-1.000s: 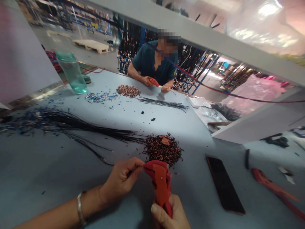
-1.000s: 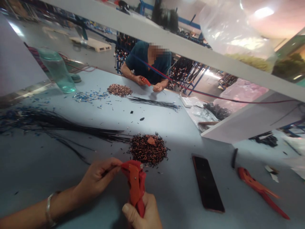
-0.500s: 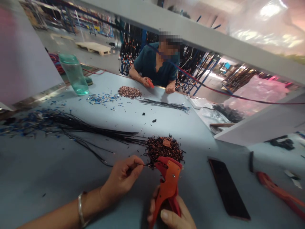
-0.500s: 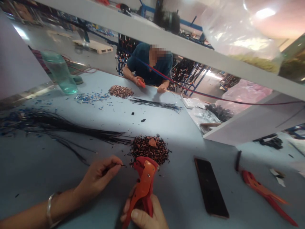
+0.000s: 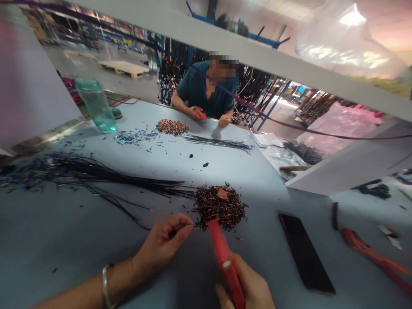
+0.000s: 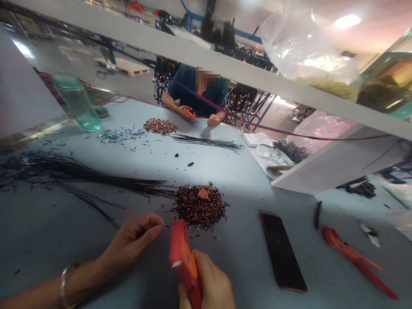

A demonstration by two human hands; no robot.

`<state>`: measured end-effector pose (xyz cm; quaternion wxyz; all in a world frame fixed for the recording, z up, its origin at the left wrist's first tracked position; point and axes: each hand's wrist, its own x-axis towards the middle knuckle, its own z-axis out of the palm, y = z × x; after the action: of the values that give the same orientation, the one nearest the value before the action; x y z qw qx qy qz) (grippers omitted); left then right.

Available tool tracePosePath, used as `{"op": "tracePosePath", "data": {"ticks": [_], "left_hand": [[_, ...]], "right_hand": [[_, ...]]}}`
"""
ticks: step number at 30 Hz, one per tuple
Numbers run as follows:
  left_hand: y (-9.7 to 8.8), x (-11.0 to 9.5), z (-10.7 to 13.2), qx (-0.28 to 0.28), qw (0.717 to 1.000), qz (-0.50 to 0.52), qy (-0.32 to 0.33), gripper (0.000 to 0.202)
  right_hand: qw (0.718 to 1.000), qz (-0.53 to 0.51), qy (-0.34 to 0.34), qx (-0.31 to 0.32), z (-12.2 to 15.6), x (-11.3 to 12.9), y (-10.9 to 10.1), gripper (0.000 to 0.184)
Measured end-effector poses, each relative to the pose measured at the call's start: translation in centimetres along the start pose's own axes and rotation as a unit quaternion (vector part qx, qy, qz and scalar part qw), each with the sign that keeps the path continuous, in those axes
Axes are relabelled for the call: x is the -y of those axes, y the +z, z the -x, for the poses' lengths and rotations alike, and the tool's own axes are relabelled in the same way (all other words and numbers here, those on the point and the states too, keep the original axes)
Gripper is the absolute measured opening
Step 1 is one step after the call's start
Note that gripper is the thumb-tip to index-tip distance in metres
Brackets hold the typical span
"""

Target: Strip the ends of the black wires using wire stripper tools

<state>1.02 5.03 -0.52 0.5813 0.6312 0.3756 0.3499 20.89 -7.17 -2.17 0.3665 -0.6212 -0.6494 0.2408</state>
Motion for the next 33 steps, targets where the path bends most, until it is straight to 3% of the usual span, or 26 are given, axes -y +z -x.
{"op": "tracePosePath", "data": {"ticks": [1, 3, 5, 8, 12, 16, 33], "left_hand": [[0.1, -0.1, 0.0, 0.004, 1.000, 0.021, -0.018, 0.024], [0.3, -0.3, 0.0, 0.008, 0.995, 0.081, -0.057, 0.026], [0.4, -0.3, 0.0, 0.010, 0.985, 0.145, -0.094, 0.027], [0.5, -0.2, -0.1, 0.011, 0.973, 0.191, -0.126, 0.029], [0.5, -0.1, -0.1, 0.016, 0.968, 0.207, -0.142, 0.026], [0.5, -0.1, 0.0, 0.014, 0.970, 0.203, -0.130, 0.028], [0.3, 0.3, 0.2, 0.053, 0.980, 0.174, -0.075, 0.032]], "right_hand": [[0.992, 0.084, -0.096, -0.021, -0.5, -0.2, -0.2, 0.037], [0.946, 0.208, -0.242, -0.051, -1.4, -0.5, -0.4, 0.042], [0.911, 0.272, -0.304, -0.057, -1.9, -0.4, -0.3, 0.041], [0.900, 0.303, -0.309, -0.052, -2.0, -0.1, 0.3, 0.040], [0.911, 0.291, -0.283, -0.076, -1.9, 0.5, 0.8, 0.040], [0.918, 0.282, -0.254, -0.113, -2.0, 0.5, 0.9, 0.039], [0.922, 0.285, -0.239, -0.112, -2.1, 0.2, 0.8, 0.042]]}}
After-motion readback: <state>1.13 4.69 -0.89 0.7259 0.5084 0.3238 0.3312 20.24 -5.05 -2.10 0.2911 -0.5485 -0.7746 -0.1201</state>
